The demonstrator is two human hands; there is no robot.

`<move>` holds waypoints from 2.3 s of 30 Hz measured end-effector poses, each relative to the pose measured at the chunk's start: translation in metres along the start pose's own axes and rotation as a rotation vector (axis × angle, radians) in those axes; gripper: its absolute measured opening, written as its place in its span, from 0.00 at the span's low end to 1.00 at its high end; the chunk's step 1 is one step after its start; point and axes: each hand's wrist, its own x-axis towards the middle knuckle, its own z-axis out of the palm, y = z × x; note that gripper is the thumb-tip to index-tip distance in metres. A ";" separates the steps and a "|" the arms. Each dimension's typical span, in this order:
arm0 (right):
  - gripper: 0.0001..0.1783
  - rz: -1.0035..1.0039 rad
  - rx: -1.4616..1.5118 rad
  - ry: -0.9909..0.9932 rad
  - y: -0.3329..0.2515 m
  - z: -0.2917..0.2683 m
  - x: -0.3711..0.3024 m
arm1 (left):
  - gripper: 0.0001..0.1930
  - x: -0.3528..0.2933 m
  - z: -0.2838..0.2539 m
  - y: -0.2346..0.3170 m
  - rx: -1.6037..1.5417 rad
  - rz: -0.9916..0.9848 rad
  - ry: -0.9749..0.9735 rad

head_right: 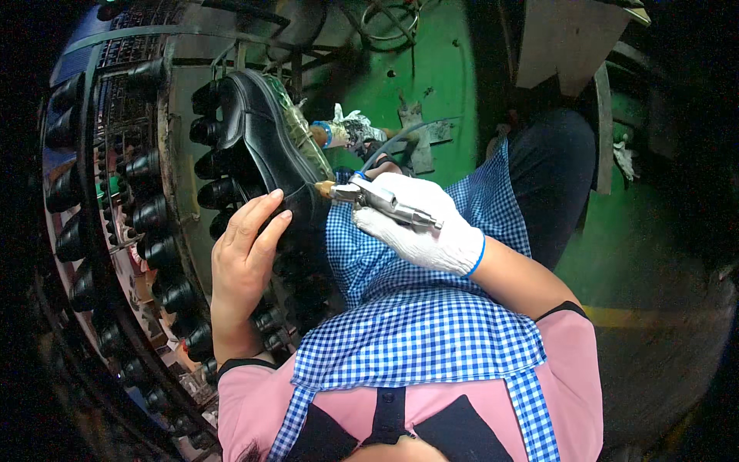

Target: The recorder uses a spray gun to apply adhesive to the soles and edges of black shoes in a manufacturing facility.

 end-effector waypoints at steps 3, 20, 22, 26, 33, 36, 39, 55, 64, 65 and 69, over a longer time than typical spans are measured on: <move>0.13 -0.056 -0.100 0.010 -0.003 0.000 0.002 | 0.22 0.000 0.001 -0.001 -0.001 0.003 0.001; 0.11 -0.163 -0.311 0.133 -0.007 -0.003 -0.016 | 0.20 0.031 -0.013 -0.008 0.023 0.060 -0.060; 0.11 -0.175 -0.302 0.169 -0.011 -0.007 -0.016 | 0.20 0.038 -0.015 -0.009 0.006 0.062 -0.061; 0.12 -0.220 -0.313 0.244 -0.011 -0.013 -0.017 | 0.26 0.058 -0.017 -0.011 -0.003 0.072 -0.051; 0.10 -0.251 -0.262 0.320 -0.012 -0.023 -0.005 | 0.31 0.086 -0.010 -0.022 -0.102 0.061 -0.026; 0.08 -0.228 -0.249 0.370 -0.012 -0.026 0.006 | 0.30 0.095 -0.003 -0.025 -0.159 -0.050 0.041; 0.09 -0.237 -0.190 0.444 -0.007 -0.024 0.020 | 0.28 0.108 0.000 -0.027 -0.121 -0.102 0.098; 0.11 -0.212 -0.118 0.508 0.006 -0.004 0.108 | 0.27 0.151 0.012 -0.089 0.257 -0.413 0.056; 0.12 -0.359 -0.169 0.594 0.018 0.019 0.115 | 0.33 0.154 0.008 -0.105 0.195 -0.614 -0.054; 0.12 -0.359 -0.209 0.583 0.015 0.021 0.111 | 0.34 0.153 0.009 -0.107 0.186 -0.623 -0.040; 0.12 -0.395 -0.281 0.565 0.014 0.032 0.101 | 0.37 0.147 0.011 -0.117 0.168 -0.644 0.021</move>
